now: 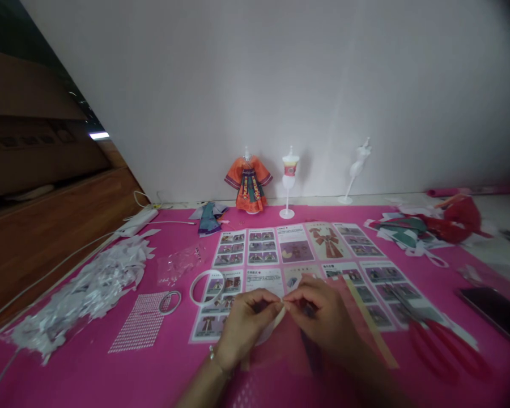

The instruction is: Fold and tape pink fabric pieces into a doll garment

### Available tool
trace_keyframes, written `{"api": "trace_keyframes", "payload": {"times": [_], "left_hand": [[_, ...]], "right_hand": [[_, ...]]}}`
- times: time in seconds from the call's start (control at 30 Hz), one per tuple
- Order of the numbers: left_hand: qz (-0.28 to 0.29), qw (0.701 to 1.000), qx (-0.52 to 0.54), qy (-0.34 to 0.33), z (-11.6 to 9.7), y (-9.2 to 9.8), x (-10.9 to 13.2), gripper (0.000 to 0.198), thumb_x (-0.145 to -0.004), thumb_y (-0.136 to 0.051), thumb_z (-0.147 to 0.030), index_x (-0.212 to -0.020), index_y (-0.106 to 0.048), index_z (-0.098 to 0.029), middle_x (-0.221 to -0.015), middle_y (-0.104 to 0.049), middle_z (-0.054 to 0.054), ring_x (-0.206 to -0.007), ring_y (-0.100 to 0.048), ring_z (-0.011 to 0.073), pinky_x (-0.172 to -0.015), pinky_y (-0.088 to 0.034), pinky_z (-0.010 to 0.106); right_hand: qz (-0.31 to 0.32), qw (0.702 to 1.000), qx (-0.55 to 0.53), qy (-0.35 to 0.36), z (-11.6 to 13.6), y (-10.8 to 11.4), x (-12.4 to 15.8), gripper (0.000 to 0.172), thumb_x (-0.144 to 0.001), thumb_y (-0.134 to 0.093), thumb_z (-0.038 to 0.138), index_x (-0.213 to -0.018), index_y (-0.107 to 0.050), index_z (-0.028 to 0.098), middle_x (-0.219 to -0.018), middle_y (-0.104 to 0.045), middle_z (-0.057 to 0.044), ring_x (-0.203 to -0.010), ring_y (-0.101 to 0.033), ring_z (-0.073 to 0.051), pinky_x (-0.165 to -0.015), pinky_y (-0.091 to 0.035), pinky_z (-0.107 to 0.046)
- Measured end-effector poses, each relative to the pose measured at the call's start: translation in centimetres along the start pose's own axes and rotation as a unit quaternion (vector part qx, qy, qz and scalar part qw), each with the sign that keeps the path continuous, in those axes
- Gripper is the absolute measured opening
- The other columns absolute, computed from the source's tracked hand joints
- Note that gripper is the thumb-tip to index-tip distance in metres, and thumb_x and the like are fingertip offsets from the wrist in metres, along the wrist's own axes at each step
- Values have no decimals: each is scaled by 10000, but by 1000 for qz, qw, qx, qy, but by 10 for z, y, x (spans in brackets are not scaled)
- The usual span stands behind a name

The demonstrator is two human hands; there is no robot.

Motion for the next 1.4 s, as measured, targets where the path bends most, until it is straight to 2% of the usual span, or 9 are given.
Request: {"api": "trace_keyframes", "payload": {"times": [0.2,0.5,0.8,0.97,1.4], "left_hand": [[-19,997,-65,-34,2,2,-1,105,-720,-646,-239,-661,-700,-172,-652,-667,11,-640,-576,150,-618,-438,227],[-13,992,-118,-52,8,2,-2,96,-734,-638,-231,-687,-703,-179,-690,-681,23,-676,-605,168,-656,-458,242],[-19,991,-118,-57,7,3,-1,85,-730,-637,-215,-681,-701,-187,-701,-682,18,-670,-609,163,-642,-462,232],[-9,990,-125,-59,9,2,-1,85,-731,-635,-213,-687,-704,-189,-698,-682,16,-672,-611,163,-642,-462,231],[-4,997,-78,-12,12,-1,-1,128,-717,-623,-250,-674,-691,-151,-635,-633,10,-595,-541,138,-571,-405,225]], "right_hand": [[15,996,68,51,4,-2,1,119,-792,-593,152,-751,-696,196,-629,-570,9,-614,-533,-141,-662,-373,-313],[23,995,80,52,1,-6,4,116,-762,-595,121,-716,-674,193,-634,-588,4,-634,-529,-150,-674,-360,-323],[30,994,89,59,2,-5,3,136,-799,-575,153,-716,-671,200,-629,-600,6,-622,-539,-148,-667,-352,-325],[32,994,95,53,0,-6,2,133,-761,-578,109,-681,-649,188,-619,-590,10,-623,-539,-146,-666,-343,-316],[22,997,62,33,-1,-4,1,118,-746,-583,108,-671,-641,178,-605,-570,23,-609,-529,-130,-655,-344,-292]]}}
Point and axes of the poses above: each hand's wrist, its own x-axis away from the middle knuckle, its own y-axis out of the back of the hand, z = x × y, the point moved 5 cm from there along -x, towards the middle knuckle
